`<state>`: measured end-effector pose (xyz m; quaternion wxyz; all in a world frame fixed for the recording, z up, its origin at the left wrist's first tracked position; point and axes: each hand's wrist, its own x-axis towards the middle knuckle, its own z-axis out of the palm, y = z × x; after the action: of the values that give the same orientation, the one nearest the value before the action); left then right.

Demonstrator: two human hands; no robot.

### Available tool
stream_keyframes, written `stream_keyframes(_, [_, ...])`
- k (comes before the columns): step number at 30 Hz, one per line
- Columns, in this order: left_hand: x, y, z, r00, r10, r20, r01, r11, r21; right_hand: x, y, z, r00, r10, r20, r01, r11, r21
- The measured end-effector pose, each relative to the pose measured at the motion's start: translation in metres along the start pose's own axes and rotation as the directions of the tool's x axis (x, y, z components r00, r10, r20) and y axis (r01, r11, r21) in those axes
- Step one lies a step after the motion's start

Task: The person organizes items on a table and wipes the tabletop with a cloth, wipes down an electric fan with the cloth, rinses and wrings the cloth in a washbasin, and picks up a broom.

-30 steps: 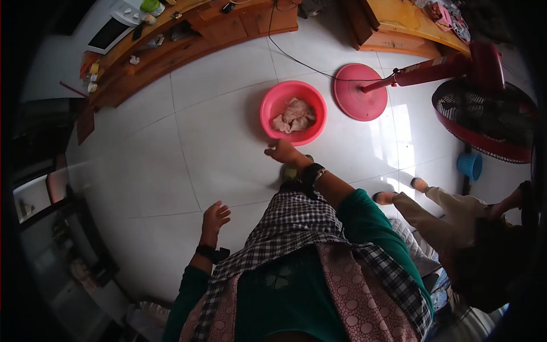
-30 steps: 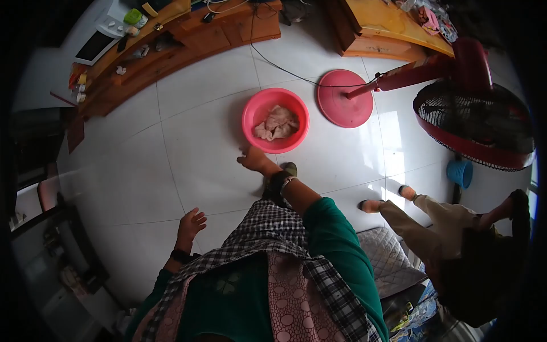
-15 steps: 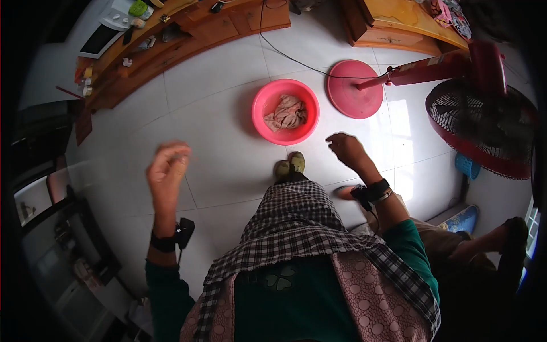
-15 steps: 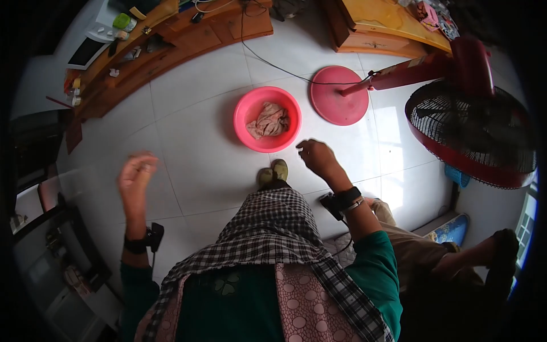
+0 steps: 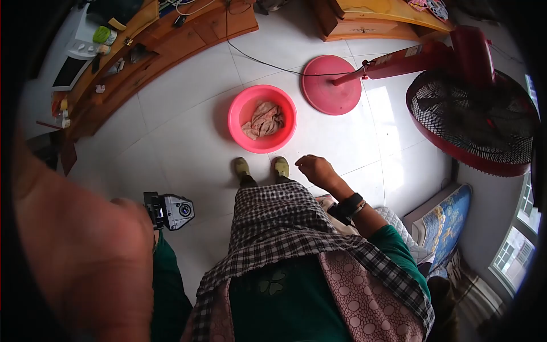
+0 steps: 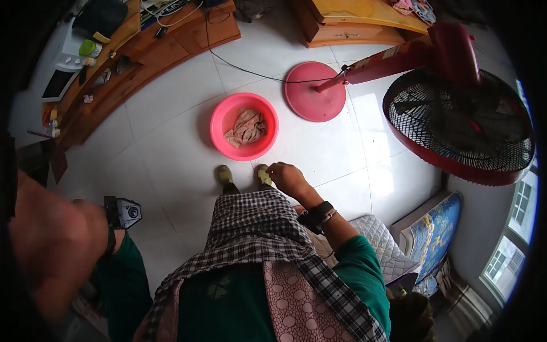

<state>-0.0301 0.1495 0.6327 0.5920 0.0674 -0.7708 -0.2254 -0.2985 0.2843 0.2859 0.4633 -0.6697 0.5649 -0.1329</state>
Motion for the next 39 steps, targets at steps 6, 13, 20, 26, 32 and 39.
stream_keyframes(6, [0.0, 0.004, -0.045, 0.999, 0.033, -0.007, -0.033, 0.999, -0.015, 0.02, -0.011, 0.024, 0.998, 0.056, 0.041, -0.054, 0.997, -0.06])
stream_keyframes(13, [0.003, 0.046, -0.143, 0.995, 0.098, -0.012, -0.096, 0.989, 0.11, 0.087, -0.105, 0.033, 0.986, -0.129, -0.105, 0.129, 0.992, -0.005])
stream_keyframes(20, [-0.003, 0.119, -0.247, 0.98, 0.199, 0.005, -0.192, 0.939, 0.286, 0.101, -0.356, -0.076, 0.528, -0.602, -0.599, 0.687, 0.718, -0.116])
stream_keyframes(26, [-0.006, 0.159, -0.285, 0.974, 0.228, 0.009, -0.214, 0.901, 0.378, 0.099, -0.515, -0.117, -0.501, -0.826, -0.259, 0.776, -0.296, -0.556])
stream_keyframes(32, [0.001, 0.196, -0.289, 0.965, 0.264, 0.008, -0.24, 0.864, 0.443, 0.075, -0.57, -0.116, -0.719, -0.687, -0.106, 0.573, -0.5, -0.649])
stream_keyframes(39, [0.0, 0.231, -0.29, 0.942, 0.335, 0.021, -0.301, 0.817, 0.492, 0.05, -0.601, -0.114, -0.802, -0.596, -0.034, 0.467, -0.59, -0.658])
